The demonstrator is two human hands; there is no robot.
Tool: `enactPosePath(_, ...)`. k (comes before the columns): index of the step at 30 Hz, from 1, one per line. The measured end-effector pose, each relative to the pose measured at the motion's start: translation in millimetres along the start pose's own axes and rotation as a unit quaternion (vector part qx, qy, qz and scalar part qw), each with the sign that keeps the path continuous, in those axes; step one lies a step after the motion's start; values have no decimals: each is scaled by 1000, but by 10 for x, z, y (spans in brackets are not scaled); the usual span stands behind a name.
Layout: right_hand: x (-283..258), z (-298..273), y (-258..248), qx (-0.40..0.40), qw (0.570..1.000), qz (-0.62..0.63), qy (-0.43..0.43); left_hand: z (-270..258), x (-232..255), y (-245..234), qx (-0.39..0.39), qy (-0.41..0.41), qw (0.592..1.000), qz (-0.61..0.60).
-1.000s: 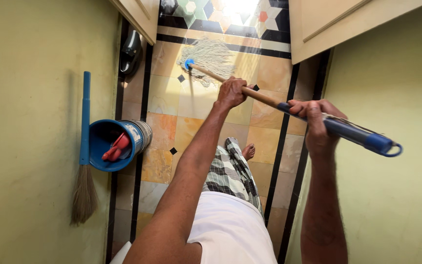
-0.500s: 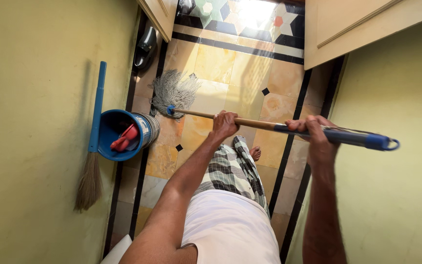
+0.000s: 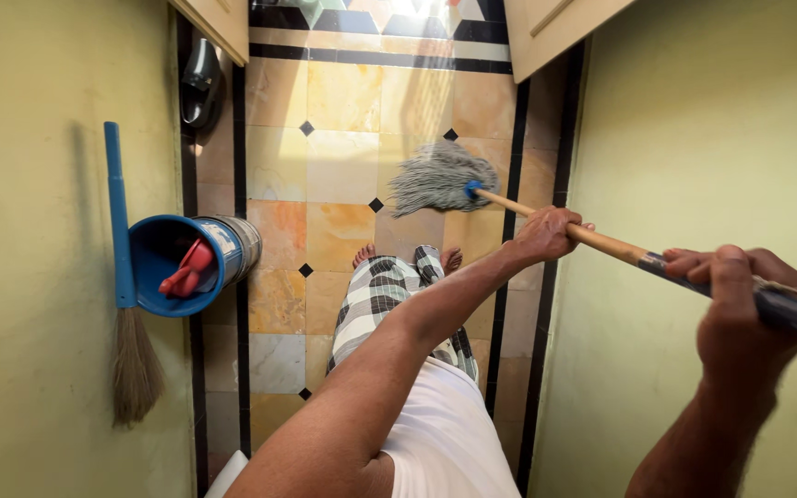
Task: The person mops a tiled floor in a narrow room using a string mop. They move the mop back and forth across the floor, covering the area systematically from one end to the other.
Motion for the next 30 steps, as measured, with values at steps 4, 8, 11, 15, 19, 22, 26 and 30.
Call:
enactPosePath(4,21,-13,265,-10,998,-65,3,155,-274,428,-65,-37,996,-43)
enactPosePath(8,-149,-59,730,-78,981,-169,-59,106,-587,261,-110,-26,993,-35)
enactPosePath(11,-335,-108,867,-112,987,-111,-31,-89,-516,-255,-116,8,992,46)
enactPosePath(15,-500,-233,653,-131,986,-102,-14,-494,-172,-799,-26,41,992,119)
enactPosePath(19,-472,-364,624,-172,980,84,-55,-891,-257,-1305,28,27,988,150)
enactPosePath(22,-317,-468,793,-191,971,139,-32,-1193,-613,-1692,66,26,979,189)
enactPosePath(26,11,-582,1340,-221,958,183,9,-1591,-1259,-2241,39,-100,954,281)
enactPosePath(30,399,-666,2031,-251,937,238,49,-1889,-1911,-2755,63,-187,927,318)
Point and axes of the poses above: each hand's wrist, its own z-axis towards the middle knuckle, its own y-axis out of the palm, x = y × z, the point moved 1 cm from there along z, towards the middle knuckle, and after that the axes turned 4 degrees about x, right-handed, at the moved point
